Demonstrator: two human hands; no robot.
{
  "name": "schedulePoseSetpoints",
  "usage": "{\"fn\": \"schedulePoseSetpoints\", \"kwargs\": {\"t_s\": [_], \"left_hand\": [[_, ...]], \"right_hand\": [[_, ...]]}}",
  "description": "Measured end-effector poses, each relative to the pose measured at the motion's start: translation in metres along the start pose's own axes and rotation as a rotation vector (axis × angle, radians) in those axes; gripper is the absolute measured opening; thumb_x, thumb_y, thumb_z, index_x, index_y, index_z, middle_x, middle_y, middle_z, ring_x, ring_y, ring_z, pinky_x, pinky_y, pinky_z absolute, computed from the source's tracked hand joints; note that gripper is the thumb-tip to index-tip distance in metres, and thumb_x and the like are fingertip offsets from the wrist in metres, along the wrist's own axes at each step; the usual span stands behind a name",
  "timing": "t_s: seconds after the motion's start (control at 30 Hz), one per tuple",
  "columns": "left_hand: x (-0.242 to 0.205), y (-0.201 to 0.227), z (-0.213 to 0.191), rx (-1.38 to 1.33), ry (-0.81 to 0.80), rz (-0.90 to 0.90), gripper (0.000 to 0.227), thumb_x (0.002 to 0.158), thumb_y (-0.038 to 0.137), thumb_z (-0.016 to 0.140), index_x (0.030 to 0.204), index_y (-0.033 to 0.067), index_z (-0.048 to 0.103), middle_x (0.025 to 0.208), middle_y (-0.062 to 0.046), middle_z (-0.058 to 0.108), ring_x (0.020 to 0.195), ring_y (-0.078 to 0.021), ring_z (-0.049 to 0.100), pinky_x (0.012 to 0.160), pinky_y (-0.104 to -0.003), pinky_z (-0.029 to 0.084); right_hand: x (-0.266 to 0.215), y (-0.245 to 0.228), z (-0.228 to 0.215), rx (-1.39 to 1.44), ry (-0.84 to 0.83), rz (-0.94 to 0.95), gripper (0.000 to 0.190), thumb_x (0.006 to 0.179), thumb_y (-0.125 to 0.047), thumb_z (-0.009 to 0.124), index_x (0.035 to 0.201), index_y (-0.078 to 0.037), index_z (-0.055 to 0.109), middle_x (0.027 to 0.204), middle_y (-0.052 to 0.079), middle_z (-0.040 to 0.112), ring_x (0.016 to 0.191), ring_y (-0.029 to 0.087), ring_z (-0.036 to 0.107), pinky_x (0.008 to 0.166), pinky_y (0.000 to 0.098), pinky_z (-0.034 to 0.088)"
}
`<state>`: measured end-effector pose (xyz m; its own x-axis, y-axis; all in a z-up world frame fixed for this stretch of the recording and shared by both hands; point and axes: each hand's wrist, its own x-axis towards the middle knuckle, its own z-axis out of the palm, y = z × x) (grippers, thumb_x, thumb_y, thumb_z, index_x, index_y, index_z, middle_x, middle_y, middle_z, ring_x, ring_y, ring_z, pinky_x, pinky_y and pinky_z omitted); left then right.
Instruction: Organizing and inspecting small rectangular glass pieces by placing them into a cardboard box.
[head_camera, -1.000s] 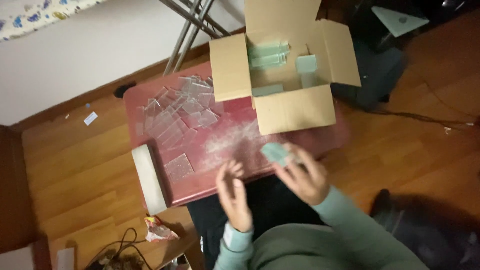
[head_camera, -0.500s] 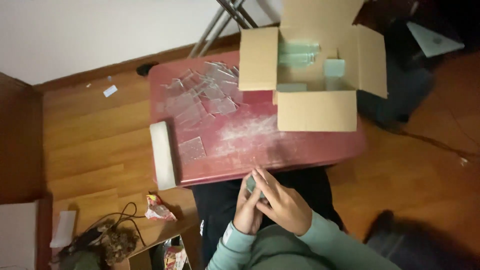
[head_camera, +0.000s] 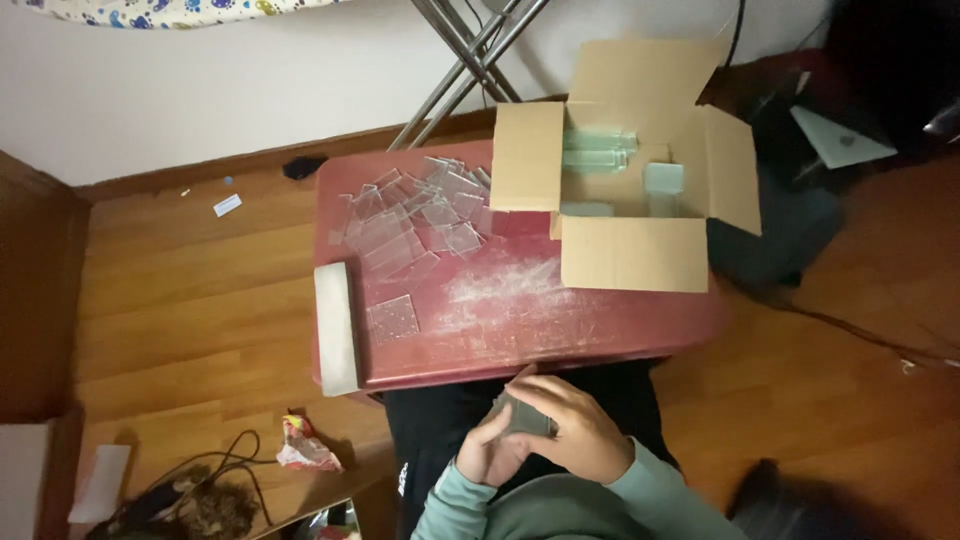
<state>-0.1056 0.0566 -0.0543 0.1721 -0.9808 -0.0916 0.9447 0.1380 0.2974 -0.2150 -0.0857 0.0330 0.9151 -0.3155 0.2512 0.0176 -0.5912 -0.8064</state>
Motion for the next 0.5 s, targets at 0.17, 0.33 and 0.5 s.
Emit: {"fn": "schedulePoseSetpoints", "kwargs": {"t_s": [0.17, 0.33, 0.5], "left_hand": [[0.007, 0.004, -0.006, 0.108, -0.005, 0.01, 0.08, 0.112, 0.026, 0.06, 0.18, 0.0084, 0.024, 0.161, -0.023, 0.054, 0.127, -0.0329, 0.069, 0.103, -0.043, 0.061], [0.015, 0.011, 0.014, 0.027, 0.017, 0.235, 0.074, 0.104, 0.0, 0.064, 0.174, 0.005, 0.038, 0.174, -0.022, 0.046, 0.134, -0.0307, 0.063, 0.113, -0.043, 0.055], [0.015, 0.004, 0.005, -0.094, 0.278, 0.368, 0.028, 0.106, 0.01, 0.075, 0.132, 0.0074, 0.066, 0.123, -0.016, 0.081, 0.101, -0.0287, 0.08, 0.099, -0.053, 0.066]], "right_hand": [[0.004, -0.008, -0.003, 0.009, -0.003, -0.024, 0.067, 0.081, -0.014, 0.096, 0.141, 0.002, 0.071, 0.146, 0.018, 0.074, 0.127, 0.033, 0.078, 0.103, 0.0408, 0.065], [0.009, -0.001, 0.011, -0.093, 0.164, -0.026, 0.071, 0.083, -0.009, 0.092, 0.149, 0.0, 0.068, 0.161, 0.025, 0.063, 0.147, 0.04, 0.066, 0.113, 0.0444, 0.06], [0.029, 0.013, 0.013, -0.048, 0.126, -0.022, 0.06, 0.087, -0.018, 0.095, 0.145, -0.015, 0.079, 0.138, 0.014, 0.075, 0.121, 0.04, 0.075, 0.093, 0.0469, 0.067]]}}
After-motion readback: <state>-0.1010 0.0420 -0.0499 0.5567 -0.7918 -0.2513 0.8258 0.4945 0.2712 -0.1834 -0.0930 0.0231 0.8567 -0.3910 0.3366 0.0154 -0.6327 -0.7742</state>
